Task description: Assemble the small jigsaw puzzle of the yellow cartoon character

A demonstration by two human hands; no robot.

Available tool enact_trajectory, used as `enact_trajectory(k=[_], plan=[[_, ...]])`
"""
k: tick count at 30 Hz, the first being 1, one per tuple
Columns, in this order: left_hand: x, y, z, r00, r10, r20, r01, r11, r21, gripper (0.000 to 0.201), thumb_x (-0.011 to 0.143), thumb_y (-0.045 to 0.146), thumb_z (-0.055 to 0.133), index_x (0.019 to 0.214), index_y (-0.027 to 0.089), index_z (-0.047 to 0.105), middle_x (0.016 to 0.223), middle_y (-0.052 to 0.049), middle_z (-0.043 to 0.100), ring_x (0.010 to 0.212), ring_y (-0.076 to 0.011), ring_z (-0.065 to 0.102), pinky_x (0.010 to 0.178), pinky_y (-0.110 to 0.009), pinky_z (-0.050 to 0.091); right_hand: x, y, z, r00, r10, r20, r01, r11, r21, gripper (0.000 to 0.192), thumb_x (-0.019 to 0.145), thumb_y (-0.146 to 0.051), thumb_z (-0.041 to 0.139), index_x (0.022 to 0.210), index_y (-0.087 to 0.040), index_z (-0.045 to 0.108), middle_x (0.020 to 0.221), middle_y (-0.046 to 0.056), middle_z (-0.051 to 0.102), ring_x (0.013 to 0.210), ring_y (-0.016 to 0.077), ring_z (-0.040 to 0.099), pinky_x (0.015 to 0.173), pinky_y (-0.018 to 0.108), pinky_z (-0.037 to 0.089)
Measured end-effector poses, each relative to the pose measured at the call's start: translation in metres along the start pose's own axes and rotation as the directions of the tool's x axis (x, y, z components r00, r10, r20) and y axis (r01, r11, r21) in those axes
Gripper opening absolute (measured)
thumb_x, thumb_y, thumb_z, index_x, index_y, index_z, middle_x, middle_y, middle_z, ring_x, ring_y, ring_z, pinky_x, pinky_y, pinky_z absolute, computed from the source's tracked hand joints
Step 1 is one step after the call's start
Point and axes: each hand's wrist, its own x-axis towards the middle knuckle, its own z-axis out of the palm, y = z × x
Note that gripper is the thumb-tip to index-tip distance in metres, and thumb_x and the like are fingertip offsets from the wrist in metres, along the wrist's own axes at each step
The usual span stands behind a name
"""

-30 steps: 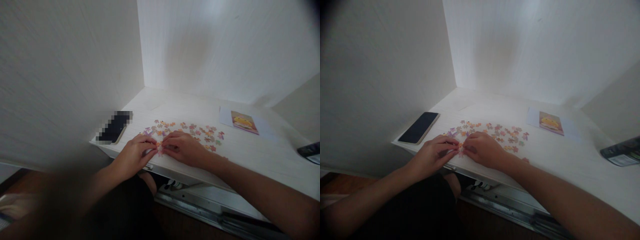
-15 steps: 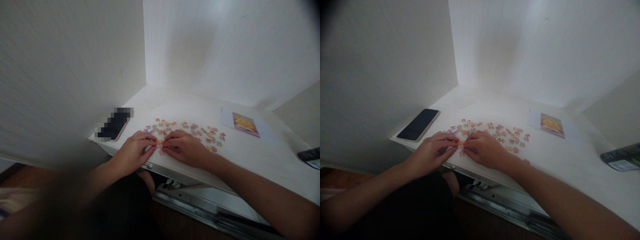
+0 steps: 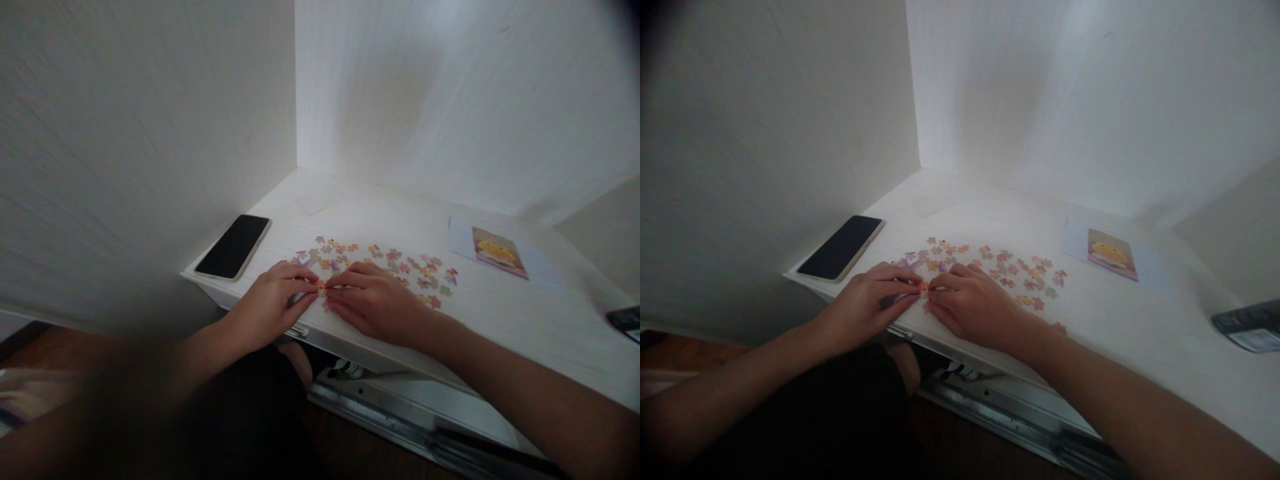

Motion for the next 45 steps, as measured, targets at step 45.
enact_trajectory(k=[45], plan=[[0.010, -0.034, -0.044, 0.984, -0.072, 0.163, -0.024, 0.851, 0.525, 0.031, 0.093, 0.035, 0.044, 0.111, 0.023, 0.067, 0.109, -0.009, 0.073, 0.099, -0.0278, 0.065, 0.079, -0.041, 0.042, -0.021, 0.120, -0.027, 0.534, 0.407, -0.741, -0.345, 0.905, 0.249, 0.022, 0.084, -0.015, 0.056, 0.102, -0.017, 0.068, 0.098, 0.008, 0.069, 0.083, 0.0169, 0.064, 0.082, 0.036, 0.054]])
